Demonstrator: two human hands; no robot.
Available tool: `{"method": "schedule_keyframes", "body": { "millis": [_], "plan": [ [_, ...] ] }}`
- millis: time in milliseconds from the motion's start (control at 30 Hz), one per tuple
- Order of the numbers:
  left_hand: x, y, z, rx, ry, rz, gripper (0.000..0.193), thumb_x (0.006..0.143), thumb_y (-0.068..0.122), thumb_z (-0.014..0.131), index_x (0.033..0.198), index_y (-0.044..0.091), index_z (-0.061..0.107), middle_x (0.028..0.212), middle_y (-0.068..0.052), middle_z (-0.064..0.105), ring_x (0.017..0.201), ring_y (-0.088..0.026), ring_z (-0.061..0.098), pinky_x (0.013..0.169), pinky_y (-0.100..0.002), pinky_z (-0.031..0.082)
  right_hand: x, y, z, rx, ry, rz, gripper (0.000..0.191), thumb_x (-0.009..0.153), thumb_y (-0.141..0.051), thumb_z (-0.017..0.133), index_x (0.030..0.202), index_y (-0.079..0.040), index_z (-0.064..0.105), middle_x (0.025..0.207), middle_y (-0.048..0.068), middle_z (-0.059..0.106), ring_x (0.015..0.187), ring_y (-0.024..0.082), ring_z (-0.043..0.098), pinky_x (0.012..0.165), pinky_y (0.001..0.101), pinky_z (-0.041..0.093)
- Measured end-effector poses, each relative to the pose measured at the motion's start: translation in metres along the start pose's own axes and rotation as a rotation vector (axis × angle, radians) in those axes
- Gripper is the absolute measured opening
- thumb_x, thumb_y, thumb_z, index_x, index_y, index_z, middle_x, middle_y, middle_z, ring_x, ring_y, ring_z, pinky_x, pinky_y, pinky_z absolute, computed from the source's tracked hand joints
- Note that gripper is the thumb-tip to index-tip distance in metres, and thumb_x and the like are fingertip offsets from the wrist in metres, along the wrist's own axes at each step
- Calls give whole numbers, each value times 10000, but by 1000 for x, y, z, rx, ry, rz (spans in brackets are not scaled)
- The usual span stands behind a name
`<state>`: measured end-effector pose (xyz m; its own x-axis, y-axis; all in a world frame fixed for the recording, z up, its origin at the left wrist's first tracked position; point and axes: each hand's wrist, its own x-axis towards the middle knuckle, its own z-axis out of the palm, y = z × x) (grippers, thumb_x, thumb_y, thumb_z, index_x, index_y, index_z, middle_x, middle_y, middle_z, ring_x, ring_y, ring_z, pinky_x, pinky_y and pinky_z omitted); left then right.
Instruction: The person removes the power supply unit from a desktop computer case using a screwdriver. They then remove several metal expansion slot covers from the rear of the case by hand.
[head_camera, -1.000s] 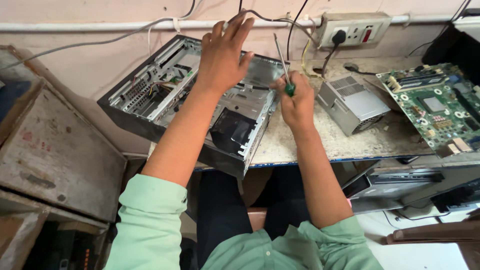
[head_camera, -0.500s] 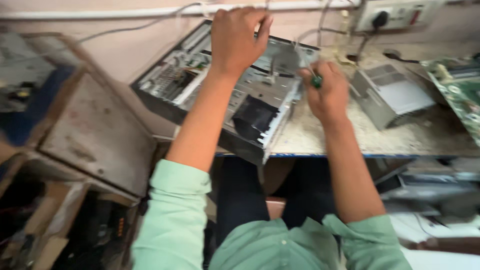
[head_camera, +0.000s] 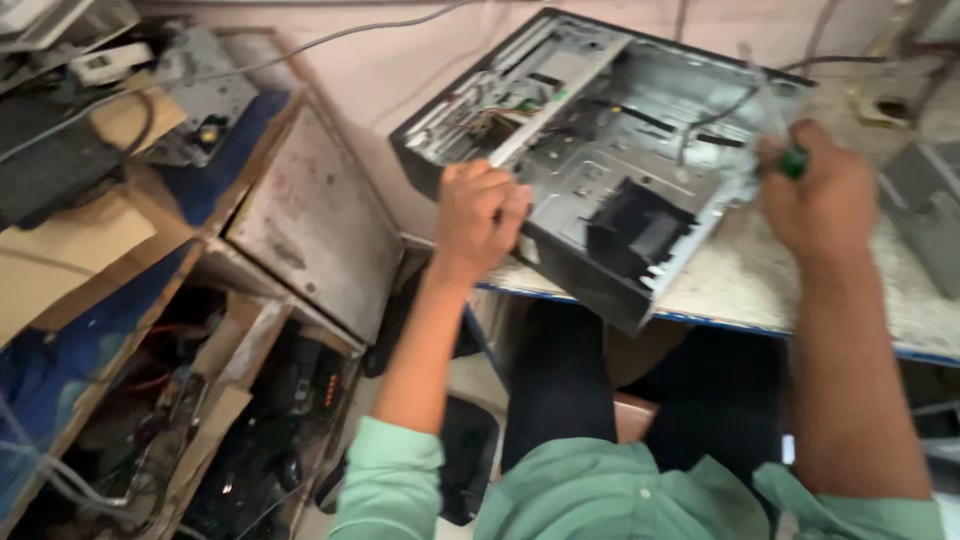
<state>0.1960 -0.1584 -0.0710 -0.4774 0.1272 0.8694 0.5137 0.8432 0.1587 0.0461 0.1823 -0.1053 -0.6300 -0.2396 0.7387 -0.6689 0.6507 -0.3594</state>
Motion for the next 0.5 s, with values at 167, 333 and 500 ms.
{"method": "schedule_keyframes", "body": {
  "millis": [167,333,500],
  "plan": [
    [-11,0,21,-4,115,-107,307,937,187,663,658,73,605,749,-38,608,819,-271,563,852,-450,364,1,-6,-4,-118,21,42,268,1159,-192,676,976,-15,592,782,229,624,717,449,619,673,492,491],
    [-21,-5,32,-2,175,-70,242,939,183,654,739,56,603,833,-50,603,901,-280,549,932,-465,364,6,-8,-13,-95,166,73,179,1096,-197,709,1095,-26,655,989,219,687,924,420,644,795,487,508],
    [-31,-11,32,19,82,-70,337,1022,234,621,742,59,555,861,-84,558,947,-300,522,979,-467,362,7,2,-21,252,42,-196,184,1069,-180,665,1149,-21,713,1362,152,711,1359,427,513,1148,558,356]
  ]
}}
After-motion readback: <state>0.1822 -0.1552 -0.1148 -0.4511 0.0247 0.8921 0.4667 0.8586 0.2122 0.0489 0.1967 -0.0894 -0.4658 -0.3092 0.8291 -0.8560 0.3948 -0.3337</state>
